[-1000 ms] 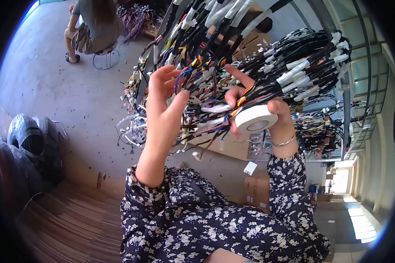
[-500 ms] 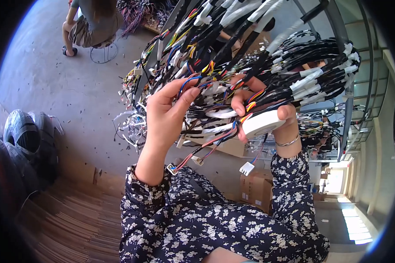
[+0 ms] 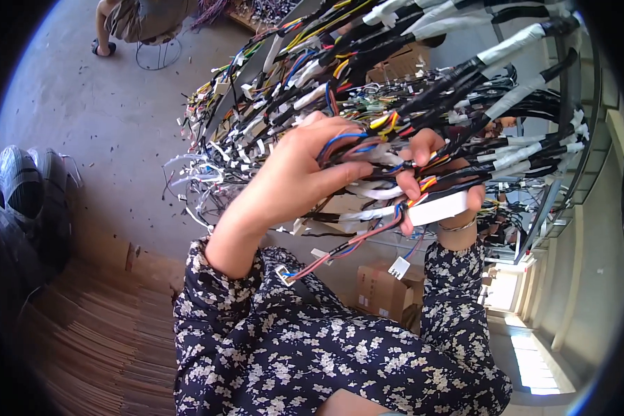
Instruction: The person wraps sections of electrical wire harnesses with white adhesive tape from a tape roll.
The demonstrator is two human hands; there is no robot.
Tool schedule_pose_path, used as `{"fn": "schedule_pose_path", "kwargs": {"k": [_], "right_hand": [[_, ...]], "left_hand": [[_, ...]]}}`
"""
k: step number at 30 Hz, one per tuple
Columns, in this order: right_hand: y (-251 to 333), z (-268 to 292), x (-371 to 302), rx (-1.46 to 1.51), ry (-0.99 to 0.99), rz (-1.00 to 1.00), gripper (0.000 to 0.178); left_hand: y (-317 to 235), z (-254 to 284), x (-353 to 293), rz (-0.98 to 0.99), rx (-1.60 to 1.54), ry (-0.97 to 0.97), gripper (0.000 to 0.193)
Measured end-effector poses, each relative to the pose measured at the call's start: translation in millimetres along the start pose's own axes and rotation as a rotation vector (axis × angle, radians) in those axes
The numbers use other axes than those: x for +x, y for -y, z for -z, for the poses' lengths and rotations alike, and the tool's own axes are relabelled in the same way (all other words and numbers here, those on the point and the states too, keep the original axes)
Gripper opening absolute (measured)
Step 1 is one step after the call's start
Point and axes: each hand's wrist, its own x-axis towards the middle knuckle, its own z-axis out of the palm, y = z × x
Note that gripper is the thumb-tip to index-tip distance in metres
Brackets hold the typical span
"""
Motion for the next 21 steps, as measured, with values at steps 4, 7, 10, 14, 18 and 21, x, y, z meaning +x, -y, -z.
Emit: {"fn": "schedule_pose_path", "kwargs": {"k": [4, 7, 10, 14, 18, 21], "right_hand": [[-4, -4, -4, 0.068, -0.058, 0.027, 0.103], [-5, -25, 2, 0.073, -0.104, 0.091, 0.132], [-2, -29, 2, 0.036, -0.133, 0.042, 0.124], [9, -28, 10, -0.063, -0.136, -0.045, 0.105], [7, -27, 6, -0.027, -0.110, -0.061, 0.101], [5, -23, 4, 0.024, -0.080, -0.084, 0.102]], "left_hand": [[0, -11, -3, -0.168, 0.141, -0.090, 0.019], [-3, -17, -5, -0.203, 0.204, -0.106, 0.020], [-6, -17, -7, -0.255, 0.320, -0.075, 0.042], [-7, -12, -20, -0.289, -0.141, -0.366, 0.064], [0, 0, -11, -0.146, 0.302, -0.648, 0.022], [9, -7, -4, -0.118, 0.383, -0.675, 0.026]]}}
